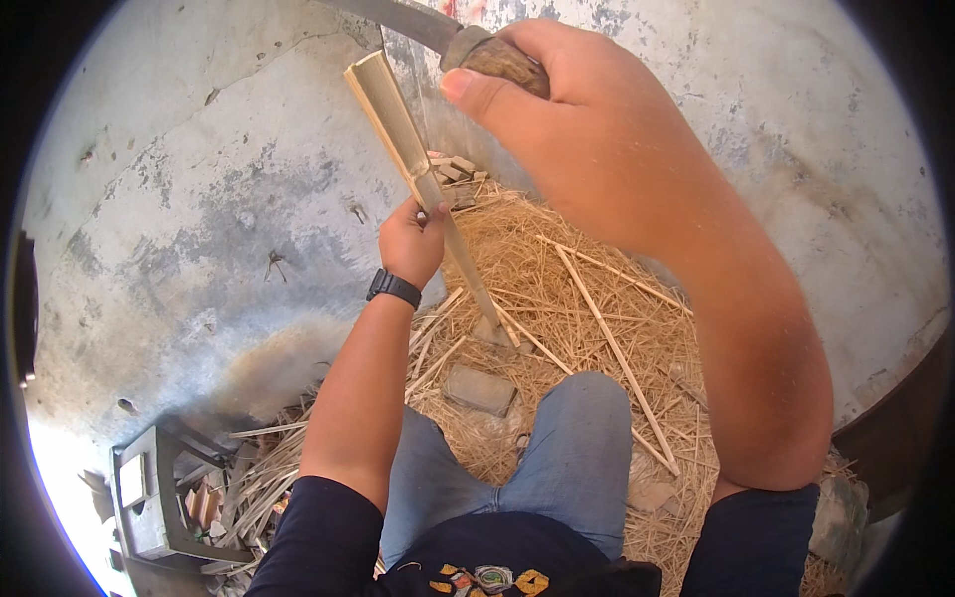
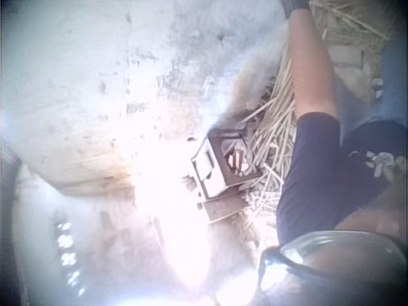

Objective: The person sits on a hay-covered floor and uses a large knife to split long bamboo stalks into thin strips. They hold the bamboo vertically against a small block and strike it with the knife to separate the fibers, then place the resulting strips into a pile.

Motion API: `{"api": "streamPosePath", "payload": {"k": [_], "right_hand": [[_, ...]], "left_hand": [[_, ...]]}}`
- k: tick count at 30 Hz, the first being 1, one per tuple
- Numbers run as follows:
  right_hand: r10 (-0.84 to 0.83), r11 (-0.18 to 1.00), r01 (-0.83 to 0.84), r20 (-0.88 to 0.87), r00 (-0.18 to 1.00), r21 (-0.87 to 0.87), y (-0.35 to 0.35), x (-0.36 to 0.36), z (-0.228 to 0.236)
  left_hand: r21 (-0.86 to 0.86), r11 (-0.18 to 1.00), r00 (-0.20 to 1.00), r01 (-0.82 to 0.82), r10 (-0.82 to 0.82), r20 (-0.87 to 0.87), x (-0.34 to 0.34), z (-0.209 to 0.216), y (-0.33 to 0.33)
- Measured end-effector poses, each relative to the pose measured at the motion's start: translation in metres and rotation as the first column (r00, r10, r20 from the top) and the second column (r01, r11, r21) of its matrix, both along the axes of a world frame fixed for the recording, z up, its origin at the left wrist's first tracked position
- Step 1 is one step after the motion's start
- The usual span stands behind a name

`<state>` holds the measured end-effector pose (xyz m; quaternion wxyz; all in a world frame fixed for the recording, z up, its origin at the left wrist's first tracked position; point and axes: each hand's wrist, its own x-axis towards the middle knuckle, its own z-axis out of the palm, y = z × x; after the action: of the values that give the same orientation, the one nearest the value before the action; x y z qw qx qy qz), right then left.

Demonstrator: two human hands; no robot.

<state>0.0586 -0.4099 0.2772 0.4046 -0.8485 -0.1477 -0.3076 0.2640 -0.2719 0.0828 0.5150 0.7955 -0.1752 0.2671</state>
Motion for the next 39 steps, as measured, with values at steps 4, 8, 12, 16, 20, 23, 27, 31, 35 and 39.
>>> {"api": "streamPosePath", "payload": {"k": [4, 8, 12, 16, 20, 23, 27, 31, 35, 39], "right_hand": [[0.016, 1.000, -0.015, 0.070, 0.997, -0.005, 0.000, 0.006, -0.003], [-0.020, 0.978, 0.066, 0.229, 0.973, -0.196, -0.009, 0.022, -0.018], [-0.103, 0.968, 0.108, 0.033, 0.994, -0.228, 0.001, 0.015, -0.015], [-0.098, 0.976, 0.086, -0.052, 0.994, -0.198, -0.006, 0.011, -0.008], [-0.089, 0.983, 0.077, -0.066, 0.994, -0.165, -0.008, 0.005, -0.006], [-0.072, 0.987, 0.064, -0.051, 0.996, -0.146, -0.012, 0.007, -0.009], [-0.087, 0.989, 0.077, -0.071, 0.994, -0.130, -0.013, 0.008, -0.011], [-0.004, 0.998, 0.000, -0.086, 0.996, -0.055, -0.020, 0.016, -0.019], [0.171, 0.952, -0.089, -0.269, 0.948, 0.292, -0.018, 0.010, -0.009], [0.121, 0.967, -0.088, -0.128, 0.984, 0.240, -0.020, 0.008, -0.006]], "left_hand": [[0.007, 1.000, 1.000, -0.012, 0.012, -0.019, -0.004, 0.001, -0.002], [0.012, 1.000, 1.000, -0.029, 0.029, -0.007, -0.003, 0.003, -0.004], [-0.005, 1.000, 1.000, -0.025, 0.025, -0.011, -0.001, -0.001, -0.004], [0.007, 1.000, 0.999, -0.020, 0.021, -0.025, -0.003, 0.001, -0.010], [0.005, 1.000, 1.000, 0.002, -0.002, -0.019, -0.004, 0.002, -0.012], [0.032, 0.999, 0.999, -0.008, 0.009, -0.035, -0.005, 0.003, -0.014], [0.048, 0.999, 1.000, -0.008, 0.009, -0.017, -0.003, 0.002, -0.014], [0.064, 0.998, 1.000, -0.022, 0.022, 0.005, -0.001, 0.002, -0.016], [0.039, 0.999, 1.000, -0.017, 0.017, -0.003, -0.003, 0.002, -0.015], [0.037, 0.999, 1.000, -0.013, 0.013, 0.002, -0.002, 0.002, -0.015]]}}
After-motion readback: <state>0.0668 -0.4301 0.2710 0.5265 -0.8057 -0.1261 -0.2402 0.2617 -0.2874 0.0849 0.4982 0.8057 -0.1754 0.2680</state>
